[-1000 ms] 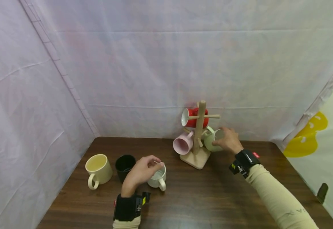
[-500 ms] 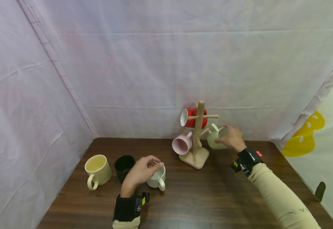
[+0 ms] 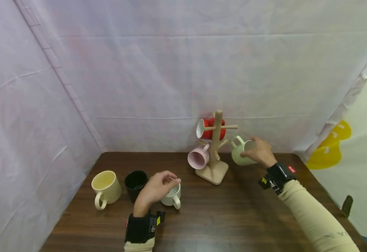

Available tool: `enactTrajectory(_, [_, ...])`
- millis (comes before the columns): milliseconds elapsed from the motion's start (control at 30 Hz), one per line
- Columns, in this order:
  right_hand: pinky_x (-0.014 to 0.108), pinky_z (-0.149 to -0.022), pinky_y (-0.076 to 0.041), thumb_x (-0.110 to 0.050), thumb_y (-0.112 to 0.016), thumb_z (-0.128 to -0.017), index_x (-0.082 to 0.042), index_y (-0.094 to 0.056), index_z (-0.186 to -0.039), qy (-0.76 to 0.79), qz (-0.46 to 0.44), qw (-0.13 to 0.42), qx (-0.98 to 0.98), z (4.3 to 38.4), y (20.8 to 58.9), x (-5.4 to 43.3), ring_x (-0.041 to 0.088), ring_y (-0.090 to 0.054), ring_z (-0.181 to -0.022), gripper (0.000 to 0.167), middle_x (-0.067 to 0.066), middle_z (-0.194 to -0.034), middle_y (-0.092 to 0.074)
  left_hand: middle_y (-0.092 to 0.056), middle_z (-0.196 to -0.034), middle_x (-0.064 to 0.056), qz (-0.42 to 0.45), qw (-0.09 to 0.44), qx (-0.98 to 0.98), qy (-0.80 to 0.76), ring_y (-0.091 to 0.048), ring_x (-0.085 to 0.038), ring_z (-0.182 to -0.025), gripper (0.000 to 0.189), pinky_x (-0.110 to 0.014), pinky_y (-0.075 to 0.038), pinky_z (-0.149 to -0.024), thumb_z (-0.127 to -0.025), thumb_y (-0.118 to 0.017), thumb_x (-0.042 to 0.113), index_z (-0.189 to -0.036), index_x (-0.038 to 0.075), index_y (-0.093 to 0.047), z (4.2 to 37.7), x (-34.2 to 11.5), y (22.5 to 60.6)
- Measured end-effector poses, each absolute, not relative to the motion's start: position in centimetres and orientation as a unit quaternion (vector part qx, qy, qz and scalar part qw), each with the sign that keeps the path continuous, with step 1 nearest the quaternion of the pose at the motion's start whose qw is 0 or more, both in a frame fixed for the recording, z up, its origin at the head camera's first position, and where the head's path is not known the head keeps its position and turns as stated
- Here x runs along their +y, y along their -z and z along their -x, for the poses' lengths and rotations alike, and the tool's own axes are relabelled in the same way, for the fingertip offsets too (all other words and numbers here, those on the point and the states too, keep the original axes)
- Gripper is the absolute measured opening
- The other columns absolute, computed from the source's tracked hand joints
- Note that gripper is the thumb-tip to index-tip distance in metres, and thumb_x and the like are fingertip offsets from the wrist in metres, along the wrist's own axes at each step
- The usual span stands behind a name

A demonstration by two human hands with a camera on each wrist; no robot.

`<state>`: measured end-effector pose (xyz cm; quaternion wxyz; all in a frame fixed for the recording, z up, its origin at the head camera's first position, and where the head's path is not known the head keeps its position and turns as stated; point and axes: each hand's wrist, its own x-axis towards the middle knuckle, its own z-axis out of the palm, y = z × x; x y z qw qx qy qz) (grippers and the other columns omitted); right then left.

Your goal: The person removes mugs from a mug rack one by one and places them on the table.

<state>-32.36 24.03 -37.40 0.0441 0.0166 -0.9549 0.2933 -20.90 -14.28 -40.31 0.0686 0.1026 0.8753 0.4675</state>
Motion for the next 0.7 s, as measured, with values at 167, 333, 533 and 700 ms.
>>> enactTrajectory(167, [0.061, -0.084, -0.044, -0.032, -0.082, -0.075, 0.006, -0.045, -0.136, -0.288, -0.014, 0.037, -0.957, 31.8, 37.5, 24.6, 0.056, -0.041, -0.112, 0.08, 0.039, -0.125, -0.045, -0.067, -0.1, -0.005, -0.108, 0.068, 0.876, -0.466, -0.063, -0.02, -0.089, 0.034, -0.035, -0.051, -0.072, -0.098, -0.062, 0.039, -0.115, 0.01, -0.066, 20.8, -14.1, 40.4])
enactTrajectory(333, [0.062, -0.086, -0.043, -0.033, -0.082, -0.075, 0.006, -0.045, -0.136, -0.281, -0.016, 0.036, -0.959, 31.3, 37.4, 25.0, 0.058, -0.041, -0.113, 0.081, 0.039, -0.125, -0.047, -0.067, -0.1, -0.005, -0.109, 0.066, 0.877, -0.463, -0.063, -0.02, -0.089, 0.034, -0.036, -0.052, -0.074, -0.098, -0.062, 0.039, -0.114, 0.01, -0.066, 20.8, -13.9, 40.4])
enactTrajectory(533, [0.053, -0.082, -0.049, -0.032, -0.083, -0.073, 0.007, -0.048, -0.134, -0.277, -0.032, 0.027, -0.96, 30.7, 37.1, 24.8, 0.049, -0.052, -0.106, 0.08, 0.035, -0.12, -0.054, -0.068, -0.103, -0.004, -0.117, 0.062, 0.882, -0.453, -0.063, -0.019, -0.095, 0.031, -0.041, -0.052, -0.082, -0.097, -0.063, 0.038, -0.113, 0.011, -0.067, 20.7, -13.5, 40.1])
enactTrajectory(700, [0.044, -0.077, -0.051, -0.031, -0.084, -0.072, 0.007, -0.049, -0.133, -0.28, -0.046, 0.011, -0.959, 30.0, 36.9, 24.6, 0.04, -0.059, -0.098, 0.08, 0.031, -0.117, -0.059, -0.068, -0.104, -0.005, -0.119, 0.057, 0.886, -0.444, -0.063, -0.019, -0.094, 0.03, -0.043, -0.052, -0.083, -0.096, -0.064, 0.037, -0.113, 0.012, -0.068, 20.6, -13.1, 40.2])
